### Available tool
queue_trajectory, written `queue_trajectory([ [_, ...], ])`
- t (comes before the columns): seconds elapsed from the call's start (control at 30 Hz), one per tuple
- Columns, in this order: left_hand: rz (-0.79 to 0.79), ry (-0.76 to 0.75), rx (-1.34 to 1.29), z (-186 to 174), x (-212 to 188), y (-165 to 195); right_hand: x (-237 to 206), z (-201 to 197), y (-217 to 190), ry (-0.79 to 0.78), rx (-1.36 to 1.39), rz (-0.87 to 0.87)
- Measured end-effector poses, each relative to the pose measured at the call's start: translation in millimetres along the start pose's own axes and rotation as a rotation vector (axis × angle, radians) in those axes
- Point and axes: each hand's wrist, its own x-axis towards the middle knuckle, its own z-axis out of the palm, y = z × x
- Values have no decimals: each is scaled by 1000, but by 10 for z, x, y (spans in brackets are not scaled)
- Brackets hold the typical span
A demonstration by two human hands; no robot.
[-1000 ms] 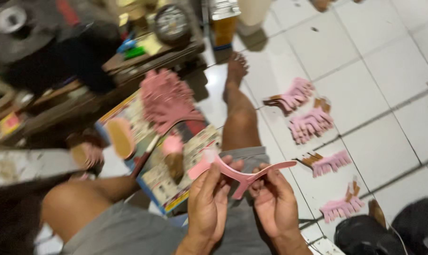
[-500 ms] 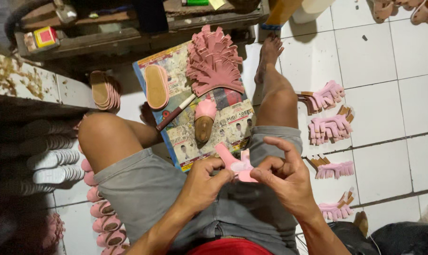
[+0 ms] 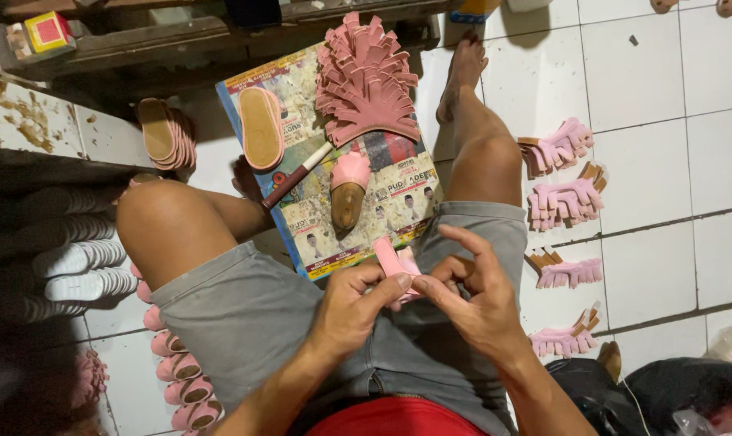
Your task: The person assembles pink sandals by attaching pink straps to tan soles. They use a cylindrical tool to press the straps into place, then place the finished sandals on a nearby shelf. The person repeats this process with multiple pairs of sandals.
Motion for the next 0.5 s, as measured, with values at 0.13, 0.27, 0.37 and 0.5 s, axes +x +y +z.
queue_trajectory([
  [0.13, 86, 132, -385, 231, 65, -133, -129, 112, 140, 268, -231, -306],
  [0.27, 138, 197, -526, 527, 74, -109, -185, 240, 292, 142, -376, -299],
  [0.37, 114, 158, -437, 491, 149, -28, -154, 225, 321, 234, -232, -270],
  [0.5, 277, 548, 315, -6, 698, 13, -98, 37, 170, 261, -420, -299],
])
